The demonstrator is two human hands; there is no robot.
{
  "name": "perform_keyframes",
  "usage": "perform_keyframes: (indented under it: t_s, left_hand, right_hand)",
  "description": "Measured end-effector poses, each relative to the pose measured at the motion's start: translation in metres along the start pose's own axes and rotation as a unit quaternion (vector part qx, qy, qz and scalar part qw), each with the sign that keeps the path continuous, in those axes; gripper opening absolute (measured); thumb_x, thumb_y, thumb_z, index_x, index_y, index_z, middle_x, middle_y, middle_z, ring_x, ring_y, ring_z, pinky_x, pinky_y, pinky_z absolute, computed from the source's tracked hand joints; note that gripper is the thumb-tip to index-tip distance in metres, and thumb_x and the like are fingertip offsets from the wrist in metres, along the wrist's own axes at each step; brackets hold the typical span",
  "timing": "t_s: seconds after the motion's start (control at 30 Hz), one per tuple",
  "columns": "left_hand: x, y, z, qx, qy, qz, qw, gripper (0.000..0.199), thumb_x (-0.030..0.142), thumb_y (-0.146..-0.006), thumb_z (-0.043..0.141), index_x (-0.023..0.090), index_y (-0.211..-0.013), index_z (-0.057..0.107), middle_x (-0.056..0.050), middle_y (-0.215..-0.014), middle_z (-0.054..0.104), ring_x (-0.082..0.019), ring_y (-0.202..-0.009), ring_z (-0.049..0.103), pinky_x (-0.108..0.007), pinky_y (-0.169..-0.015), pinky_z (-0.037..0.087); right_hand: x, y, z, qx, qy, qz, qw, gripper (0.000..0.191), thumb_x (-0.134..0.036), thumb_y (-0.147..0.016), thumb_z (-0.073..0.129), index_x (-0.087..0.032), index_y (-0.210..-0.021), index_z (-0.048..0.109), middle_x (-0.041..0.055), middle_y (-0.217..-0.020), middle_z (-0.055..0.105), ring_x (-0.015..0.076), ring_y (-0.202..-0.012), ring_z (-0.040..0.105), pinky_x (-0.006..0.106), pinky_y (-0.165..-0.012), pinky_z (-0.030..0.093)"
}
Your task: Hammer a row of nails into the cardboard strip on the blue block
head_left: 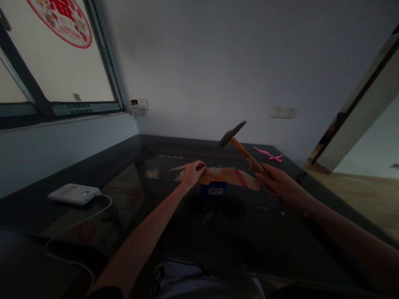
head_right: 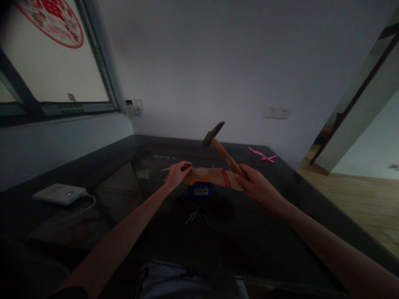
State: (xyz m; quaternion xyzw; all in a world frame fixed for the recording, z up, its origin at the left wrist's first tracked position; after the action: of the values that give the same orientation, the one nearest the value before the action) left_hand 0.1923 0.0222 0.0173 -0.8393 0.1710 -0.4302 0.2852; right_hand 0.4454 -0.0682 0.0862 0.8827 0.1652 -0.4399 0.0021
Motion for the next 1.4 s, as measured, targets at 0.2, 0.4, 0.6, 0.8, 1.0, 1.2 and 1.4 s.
perform_keyframes:
  t_s: [0.2, 0.4, 0.6, 0.8, 1.0, 1.2, 1.4]
  left_hand:
    - [0.003, 0.002, 0.000, -0.006, -0.010, 0.004, 1.000, 0.009, 0.022, -0.080, 0.057, 0.016, -0.083, 0.063, -0.004, -0.080, 0.067, -0.016, -0.074, 0.063, -0.026, -0.070, 0.049]
    - [0.003, 0.003, -0.001, -0.002, -0.027, -0.003, 1.000, 0.009, 0.022, -0.079, 0.058, 0.016, -0.084, 0.063, -0.003, -0.079, 0.068, -0.016, -0.073, 0.063, -0.025, -0.069, 0.048]
    - [0.000, 0.003, 0.001, -0.010, -0.009, -0.018, 1.000, 0.007, 0.020, -0.079, 0.058, 0.016, -0.082, 0.062, -0.003, -0.077, 0.067, -0.015, -0.071, 0.062, -0.025, -0.068, 0.048]
    - [-0.001, 0.004, 0.001, -0.001, -0.018, -0.015, 1.000, 0.009, 0.021, -0.079, 0.058, 0.016, -0.083, 0.063, -0.004, -0.079, 0.067, -0.016, -0.074, 0.062, -0.026, -0.070, 0.048]
    - [-0.003, 0.004, 0.001, -0.006, -0.016, -0.024, 1.000, 0.008, 0.020, -0.079, 0.058, 0.015, -0.081, 0.065, -0.005, -0.079, 0.068, -0.017, -0.074, 0.063, -0.026, -0.069, 0.048]
    - [-0.003, 0.004, 0.002, -0.005, -0.015, -0.030, 0.999, 0.010, 0.022, -0.078, 0.059, 0.015, -0.079, 0.066, -0.005, -0.079, 0.069, -0.016, -0.073, 0.063, -0.026, -0.069, 0.048]
    - [-0.007, 0.002, 0.003, -0.010, -0.024, -0.045, 0.999, 0.010, 0.023, -0.077, 0.061, 0.015, -0.077, 0.066, -0.005, -0.077, 0.069, -0.018, -0.073, 0.063, -0.027, -0.067, 0.048]
  right_hand:
    - [-0.018, -0.009, 0.008, -0.011, 0.064, -0.039, 0.997, 0.020, -0.032, -0.085, 0.044, -0.017, -0.097, 0.051, -0.0036, -0.059, 0.042, 0.0085, -0.045, 0.038, 0.021, -0.038, 0.028]
    - [-0.017, -0.014, 0.020, -0.032, 0.104, -0.063, 0.992, 0.022, -0.031, -0.085, 0.044, -0.016, -0.098, 0.053, 0.0020, -0.071, 0.052, 0.0121, -0.057, 0.046, 0.024, -0.047, 0.035]
    - [-0.017, -0.019, 0.024, -0.039, 0.113, -0.060, 0.991, 0.023, -0.032, -0.085, 0.042, -0.016, -0.097, 0.052, 0.0008, -0.066, 0.050, 0.0128, -0.054, 0.046, 0.025, -0.046, 0.034]
    - [-0.017, -0.027, 0.028, -0.045, 0.171, -0.103, 0.979, 0.016, -0.030, -0.084, 0.042, -0.017, -0.089, 0.052, 0.0022, -0.070, 0.053, 0.0140, -0.059, 0.049, 0.025, -0.051, 0.035]
    - [-0.011, -0.030, 0.045, -0.103, 0.171, -0.059, 0.978, 0.015, -0.027, -0.085, 0.041, -0.016, -0.090, 0.051, -0.0009, -0.060, 0.049, 0.0109, -0.047, 0.044, 0.024, -0.045, 0.032]
    - [-0.017, -0.028, 0.043, -0.091, 0.167, -0.045, 0.981, 0.015, -0.027, -0.087, 0.040, -0.016, -0.089, 0.050, -0.0005, -0.062, 0.049, 0.0098, -0.046, 0.043, 0.024, -0.043, 0.032]
    - [-0.016, -0.026, 0.048, -0.098, 0.175, -0.084, 0.976, 0.021, -0.024, -0.084, 0.043, -0.016, -0.101, 0.054, 0.0037, -0.070, 0.055, 0.0144, -0.058, 0.051, 0.026, -0.051, 0.037]
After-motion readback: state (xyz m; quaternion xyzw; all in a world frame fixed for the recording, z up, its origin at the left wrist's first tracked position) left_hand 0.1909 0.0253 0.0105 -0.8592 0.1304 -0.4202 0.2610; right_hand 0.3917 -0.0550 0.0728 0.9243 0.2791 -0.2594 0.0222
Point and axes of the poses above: each hand's wrist, its own y-axis away from the middle knuckle, its own z-axis out of the palm, x = y × z, the point moved 8 cm from there along -y, towards the middle knuckle
